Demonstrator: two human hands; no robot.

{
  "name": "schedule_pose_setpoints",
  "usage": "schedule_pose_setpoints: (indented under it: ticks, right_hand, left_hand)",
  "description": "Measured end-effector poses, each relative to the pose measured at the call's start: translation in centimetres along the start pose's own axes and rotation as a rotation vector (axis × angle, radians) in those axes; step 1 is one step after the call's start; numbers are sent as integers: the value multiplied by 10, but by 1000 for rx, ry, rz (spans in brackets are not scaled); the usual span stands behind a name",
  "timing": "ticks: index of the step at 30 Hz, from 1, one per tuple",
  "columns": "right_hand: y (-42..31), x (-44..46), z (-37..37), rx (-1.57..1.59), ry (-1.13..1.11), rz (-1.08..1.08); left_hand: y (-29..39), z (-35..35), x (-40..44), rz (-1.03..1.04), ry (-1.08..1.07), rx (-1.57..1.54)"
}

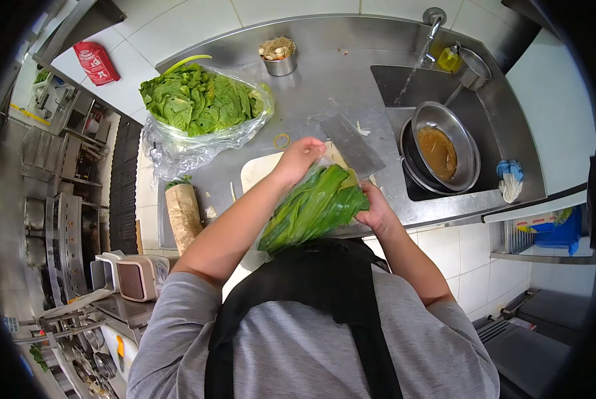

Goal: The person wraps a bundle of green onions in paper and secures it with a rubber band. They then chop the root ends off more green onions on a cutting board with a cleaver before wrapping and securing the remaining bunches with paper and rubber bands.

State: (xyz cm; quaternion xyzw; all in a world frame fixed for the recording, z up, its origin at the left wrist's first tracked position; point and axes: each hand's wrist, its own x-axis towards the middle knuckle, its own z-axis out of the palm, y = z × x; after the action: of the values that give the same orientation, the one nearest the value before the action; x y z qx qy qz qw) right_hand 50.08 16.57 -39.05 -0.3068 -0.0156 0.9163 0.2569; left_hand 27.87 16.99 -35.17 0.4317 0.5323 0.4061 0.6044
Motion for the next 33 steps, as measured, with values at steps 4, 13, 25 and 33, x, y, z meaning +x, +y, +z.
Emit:
schedule_pose_setpoints:
  ticks: [4,13,25,33]
  right_hand:
    - [0,2,-2,-76,-268,13]
    - [-4,4,37,-719,-166,-17]
    - [27,14,46,86,-39,-116]
    - [55,18,160,49,-294,-146]
  left_hand:
    - [3,-19,-25,115,90,107]
    - [-15,-40,-27,-210,-157,-191]
    - [14,1,-133,242,53,837]
    - [45,-34,-167,288,248,415]
